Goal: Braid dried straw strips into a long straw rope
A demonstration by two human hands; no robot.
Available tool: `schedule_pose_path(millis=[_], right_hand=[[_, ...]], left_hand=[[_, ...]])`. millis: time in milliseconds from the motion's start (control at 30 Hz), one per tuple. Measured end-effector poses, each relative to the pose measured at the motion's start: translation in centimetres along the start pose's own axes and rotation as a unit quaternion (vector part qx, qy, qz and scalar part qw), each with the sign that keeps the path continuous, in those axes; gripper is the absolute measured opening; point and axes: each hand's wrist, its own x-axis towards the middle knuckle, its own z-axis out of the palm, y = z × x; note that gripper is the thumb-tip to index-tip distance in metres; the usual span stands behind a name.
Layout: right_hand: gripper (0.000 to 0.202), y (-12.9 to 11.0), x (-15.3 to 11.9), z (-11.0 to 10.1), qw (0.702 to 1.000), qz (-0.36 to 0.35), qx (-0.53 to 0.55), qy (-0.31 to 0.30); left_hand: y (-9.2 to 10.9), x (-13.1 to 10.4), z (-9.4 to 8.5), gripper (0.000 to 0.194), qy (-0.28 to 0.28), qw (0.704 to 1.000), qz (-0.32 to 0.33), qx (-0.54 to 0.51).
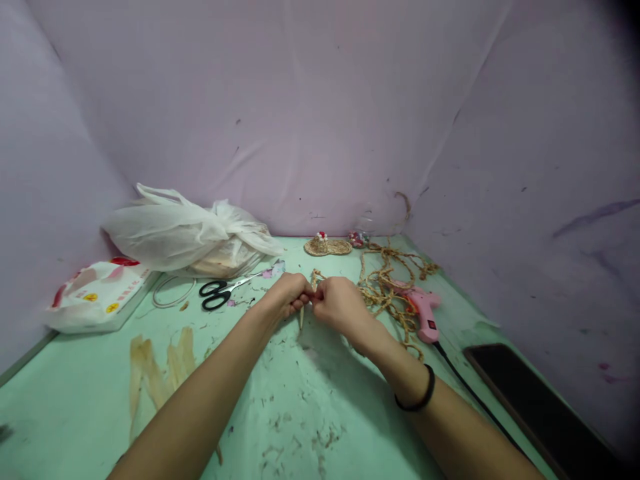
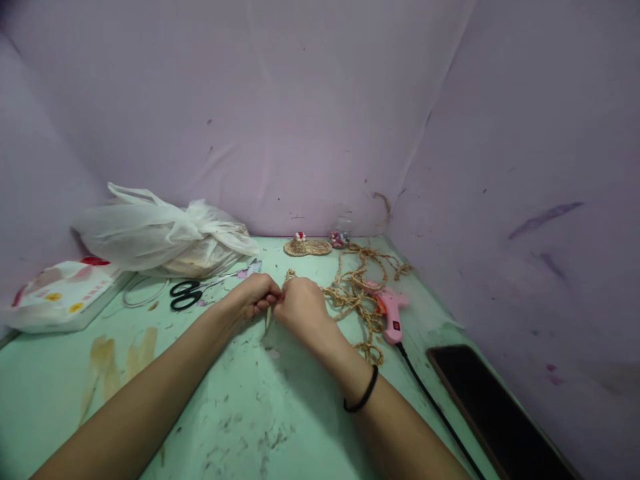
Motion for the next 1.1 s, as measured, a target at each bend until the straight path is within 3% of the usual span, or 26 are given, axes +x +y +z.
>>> schedule_pose_path(millis=[133, 267, 333, 400, 467, 533, 633, 800, 900, 1000, 1100], right_hand=[[0.018, 0.1, -0.3, -0.4, 0.999, -0.034, -0.006, -0.007], [0.019, 1.6, 0.7, -1.2, 0.989, 0.015, 0.146, -0.023], [0.019, 2.2, 1.4, -1.2, 0.955, 0.095, 0.279, -0.032], [0.014, 2.2, 1.9, -0.6, 0.888, 0.162, 0.421, -0.088], [0.010, 1.9, 2.0, 0.3, 0.822, 0.182, 0.516, -0.157], [0.012, 1.5, 1.9, 1.1, 0.799, 0.168, 0.543, -0.194], [0.015, 1.5, 1.9, 1.7, 0.820, 0.168, 0.513, -0.190], [0.019, 2.0, 2.1, 1.8, 0.862, 0.170, 0.452, -0.155], [0.018, 2.3, 2.0, 2.1, 0.870, 0.150, 0.443, -0.154], [0.017, 2.6, 1.8, 2.7, 0.872, 0.143, 0.440, -0.159], [0.021, 2.9, 1.7, 3.2, 0.869, 0.149, 0.442, -0.162]], left_hand=[[-0.4, 0.5, -0.8, 0.018, -0.004, 0.997, 0.018, 0.070], [-0.6, 0.8, -1.6, 0.013, -0.046, 0.996, 0.029, 0.070], [-0.6, 1.0, -1.7, 0.011, -0.078, 0.995, 0.028, 0.050], [-0.6, 1.1, -1.8, 0.013, -0.103, 0.994, 0.027, 0.036], [-0.7, 1.3, -1.9, 0.015, -0.119, 0.992, 0.029, 0.030], [-0.8, 1.5, -2.0, 0.013, -0.127, 0.991, 0.024, 0.038], [-0.8, 1.3, -2.1, 0.007, -0.123, 0.989, 0.026, 0.074], [-0.3, 0.2, -1.4, 0.006, -0.037, 0.979, 0.074, 0.187], [0.6, -0.7, -1.7, 0.004, -0.020, 0.965, 0.104, 0.242], [2.0, -2.7, -3.8, 0.008, 0.062, 0.932, 0.143, 0.328], [3.7, -6.1, -7.5, 0.011, 0.218, 0.885, 0.194, 0.362]])
